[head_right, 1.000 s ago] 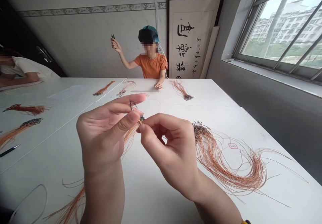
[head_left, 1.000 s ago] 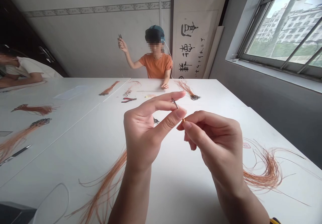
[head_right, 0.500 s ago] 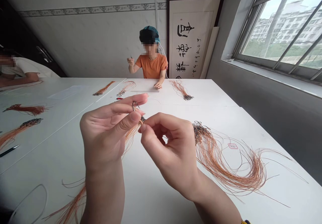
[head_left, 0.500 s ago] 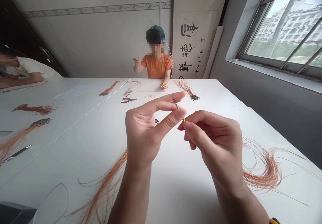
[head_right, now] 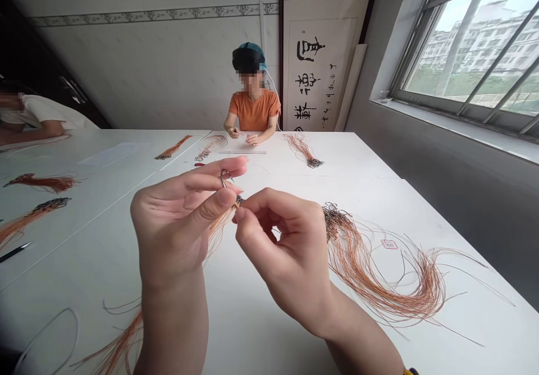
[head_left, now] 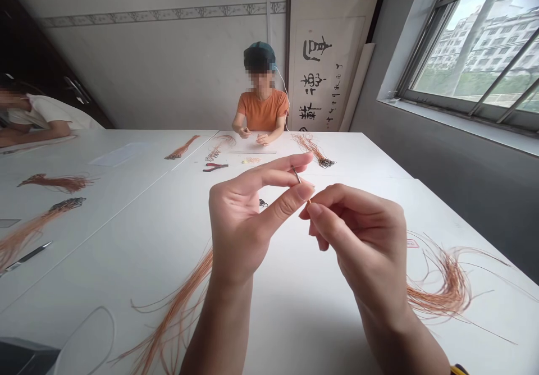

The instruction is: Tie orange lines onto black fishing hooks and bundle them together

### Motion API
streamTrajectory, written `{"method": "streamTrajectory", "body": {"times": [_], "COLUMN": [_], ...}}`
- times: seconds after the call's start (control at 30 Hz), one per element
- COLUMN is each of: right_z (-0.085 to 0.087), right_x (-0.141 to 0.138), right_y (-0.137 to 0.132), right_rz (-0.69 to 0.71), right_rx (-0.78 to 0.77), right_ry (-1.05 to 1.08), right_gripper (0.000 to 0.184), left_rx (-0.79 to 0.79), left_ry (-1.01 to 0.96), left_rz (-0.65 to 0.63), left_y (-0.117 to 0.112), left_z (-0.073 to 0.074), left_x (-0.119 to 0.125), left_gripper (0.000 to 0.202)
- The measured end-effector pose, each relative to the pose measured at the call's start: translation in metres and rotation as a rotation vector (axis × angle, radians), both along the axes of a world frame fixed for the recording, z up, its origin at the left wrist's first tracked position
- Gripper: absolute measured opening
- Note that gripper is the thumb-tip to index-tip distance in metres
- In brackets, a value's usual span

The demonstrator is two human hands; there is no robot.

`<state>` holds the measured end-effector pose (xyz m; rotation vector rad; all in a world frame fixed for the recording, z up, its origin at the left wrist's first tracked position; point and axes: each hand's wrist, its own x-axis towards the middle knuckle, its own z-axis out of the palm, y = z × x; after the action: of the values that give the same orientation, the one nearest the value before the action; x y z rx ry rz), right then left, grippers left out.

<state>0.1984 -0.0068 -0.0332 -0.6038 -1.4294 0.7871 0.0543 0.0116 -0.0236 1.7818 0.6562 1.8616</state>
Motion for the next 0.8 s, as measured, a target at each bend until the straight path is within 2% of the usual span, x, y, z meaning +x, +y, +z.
{"method": "streamTrajectory", "body": {"times": [0.1, 0.4, 0.57, 0.8], "right_z": [0.0, 0.0, -0.001, 0.003], "right_x": [0.002, 0.002, 0.001, -0.003], "right_y": [-0.002, -0.007, -0.007, -0.01], "right_rz": [-0.016, -0.121, -0.151, -0.307], "right_rx": [0.013, 0.097, 0.138, 0.27], "right_ry": [-0.005, -0.034, -0.032, -0.106], "right_gripper": [0.025, 0.022, 0.02, 0.02], "left_rx": [-0.005, -0.049, 0.003, 0.015], "left_ry": [-0.002, -0.007, -0.008, -0.029], "left_rz": [-0.036, -0.267, -0.25, -0.262], "left_y": [0.0, 0.01, 0.013, 0.017], "left_z": [0.0, -0.001, -0.004, -0.009], "left_x": [0.0, 0.0, 0.001, 0.001], "left_gripper": [0.022, 0.015, 0.018, 0.015]}}
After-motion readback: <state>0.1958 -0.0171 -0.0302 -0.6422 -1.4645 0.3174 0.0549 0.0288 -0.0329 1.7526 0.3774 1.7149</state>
